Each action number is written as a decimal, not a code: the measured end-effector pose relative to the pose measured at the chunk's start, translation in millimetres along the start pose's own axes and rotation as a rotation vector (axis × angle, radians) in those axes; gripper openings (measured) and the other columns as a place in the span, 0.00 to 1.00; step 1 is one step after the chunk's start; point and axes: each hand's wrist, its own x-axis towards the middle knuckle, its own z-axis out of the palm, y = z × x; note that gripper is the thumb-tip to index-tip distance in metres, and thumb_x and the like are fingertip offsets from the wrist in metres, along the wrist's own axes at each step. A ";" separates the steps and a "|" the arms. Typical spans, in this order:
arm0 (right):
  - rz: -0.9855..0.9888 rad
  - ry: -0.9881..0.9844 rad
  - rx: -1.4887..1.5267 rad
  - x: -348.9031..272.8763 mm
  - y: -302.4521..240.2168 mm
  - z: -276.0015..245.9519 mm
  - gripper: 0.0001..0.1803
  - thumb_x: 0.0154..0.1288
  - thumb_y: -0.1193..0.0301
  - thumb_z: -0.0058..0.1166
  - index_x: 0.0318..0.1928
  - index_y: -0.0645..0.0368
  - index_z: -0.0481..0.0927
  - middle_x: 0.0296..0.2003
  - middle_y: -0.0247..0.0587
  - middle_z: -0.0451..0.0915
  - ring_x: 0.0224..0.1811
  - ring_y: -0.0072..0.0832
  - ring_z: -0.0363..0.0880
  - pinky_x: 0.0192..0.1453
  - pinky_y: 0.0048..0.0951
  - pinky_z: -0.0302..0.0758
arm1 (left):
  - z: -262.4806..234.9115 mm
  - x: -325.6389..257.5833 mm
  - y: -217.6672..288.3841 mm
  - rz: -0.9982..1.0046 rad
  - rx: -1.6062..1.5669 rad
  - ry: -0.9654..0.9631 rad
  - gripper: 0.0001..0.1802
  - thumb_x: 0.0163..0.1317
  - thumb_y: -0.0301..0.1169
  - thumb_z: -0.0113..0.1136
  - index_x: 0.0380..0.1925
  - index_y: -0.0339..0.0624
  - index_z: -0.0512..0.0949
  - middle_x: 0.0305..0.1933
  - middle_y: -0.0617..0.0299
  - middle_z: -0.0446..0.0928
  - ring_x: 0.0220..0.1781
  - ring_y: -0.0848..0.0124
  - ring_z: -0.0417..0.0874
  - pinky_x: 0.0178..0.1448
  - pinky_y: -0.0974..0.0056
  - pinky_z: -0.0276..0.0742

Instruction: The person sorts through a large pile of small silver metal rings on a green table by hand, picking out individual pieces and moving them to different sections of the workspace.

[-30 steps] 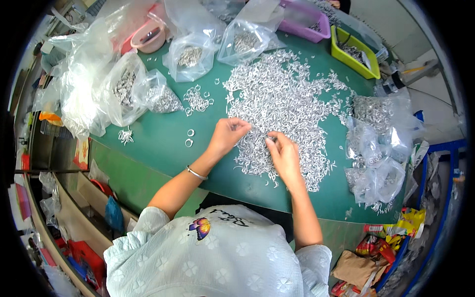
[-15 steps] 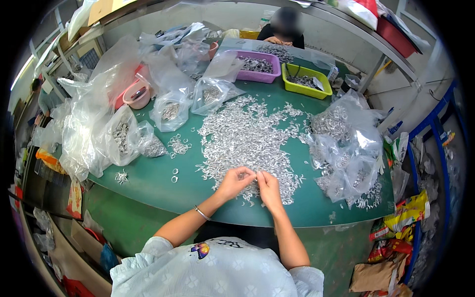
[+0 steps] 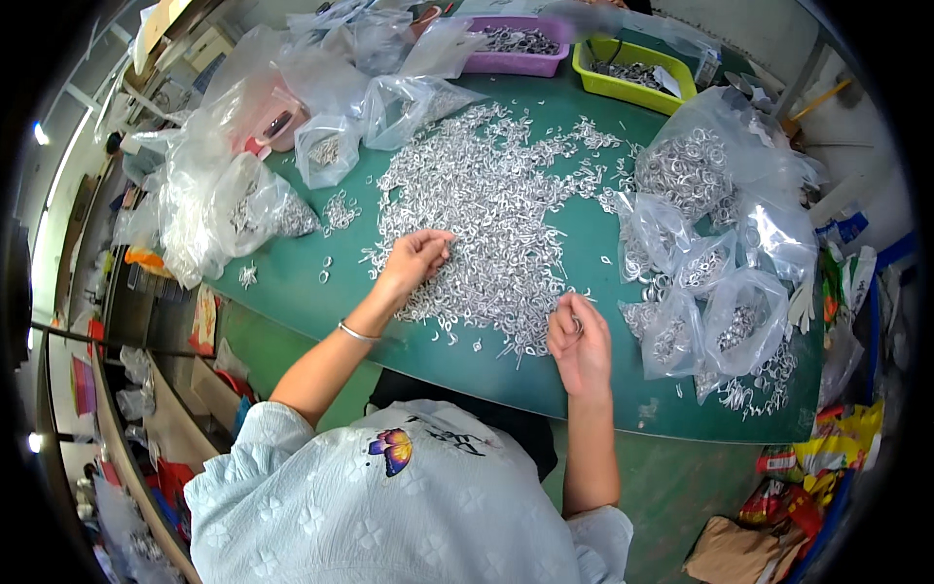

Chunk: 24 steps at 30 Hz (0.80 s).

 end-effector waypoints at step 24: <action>-0.592 0.110 -1.502 133.9 -16.7 10.0 0.10 0.68 0.72 0.53 0.46 0.62 0.82 0.40 0.45 0.85 0.40 0.36 0.83 0.44 0.32 0.76 | -8.4 11.9 -13.9 0.713 0.977 -0.043 0.13 0.58 0.27 0.61 0.44 0.42 0.80 0.30 0.54 0.70 0.35 0.53 0.77 0.38 0.52 0.74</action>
